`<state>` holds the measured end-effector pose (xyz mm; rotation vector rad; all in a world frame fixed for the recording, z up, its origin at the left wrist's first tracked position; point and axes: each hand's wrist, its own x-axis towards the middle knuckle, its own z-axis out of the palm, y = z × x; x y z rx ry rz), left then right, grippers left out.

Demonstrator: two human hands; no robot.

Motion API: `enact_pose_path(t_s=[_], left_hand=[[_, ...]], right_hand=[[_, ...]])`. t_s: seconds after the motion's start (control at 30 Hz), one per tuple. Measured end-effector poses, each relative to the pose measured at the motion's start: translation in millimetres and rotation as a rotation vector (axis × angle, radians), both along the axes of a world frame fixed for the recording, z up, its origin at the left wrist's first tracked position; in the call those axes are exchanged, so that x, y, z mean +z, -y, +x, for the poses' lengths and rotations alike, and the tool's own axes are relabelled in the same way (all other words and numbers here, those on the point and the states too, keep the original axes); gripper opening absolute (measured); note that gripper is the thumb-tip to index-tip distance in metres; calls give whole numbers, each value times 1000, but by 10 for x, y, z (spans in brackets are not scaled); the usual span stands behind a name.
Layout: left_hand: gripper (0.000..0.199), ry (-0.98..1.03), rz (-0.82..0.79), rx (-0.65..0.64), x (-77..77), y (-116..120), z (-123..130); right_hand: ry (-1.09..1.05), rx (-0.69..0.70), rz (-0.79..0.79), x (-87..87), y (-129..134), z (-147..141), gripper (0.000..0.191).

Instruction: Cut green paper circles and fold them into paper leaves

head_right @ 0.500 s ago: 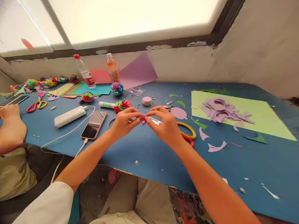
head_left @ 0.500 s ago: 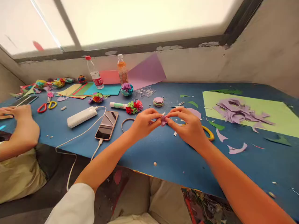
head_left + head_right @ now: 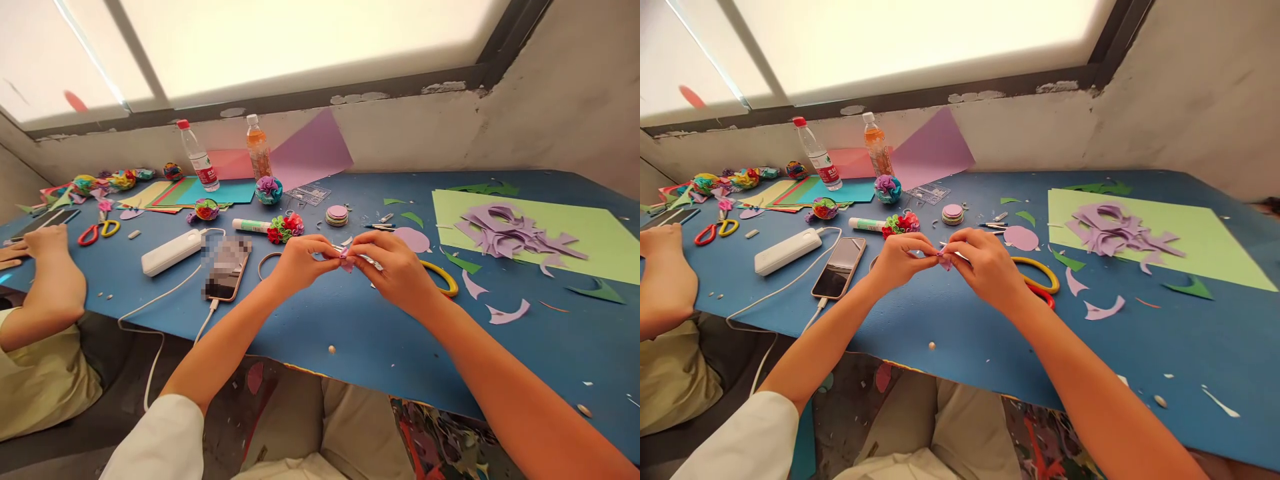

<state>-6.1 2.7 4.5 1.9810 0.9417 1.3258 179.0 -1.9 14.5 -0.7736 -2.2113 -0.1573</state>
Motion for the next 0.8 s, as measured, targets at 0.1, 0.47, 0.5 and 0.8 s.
enact_pose_path(t_s=[0.1,0.47,0.5,0.8], left_hand=[[8,-23,-90,-28,18,16,-2],[24,68,361,-21,-3,23,41],[22,87,481,4,3,23,39],[20,109,633,77,16,45,22]], right_hand=[[2,32,-12,-25,4,-12,17],[-577,70,-562,57,110,-114,18],[-680,104,-708,76,120,-123,24],[-840,282,-1214,154,184,-143,39]])
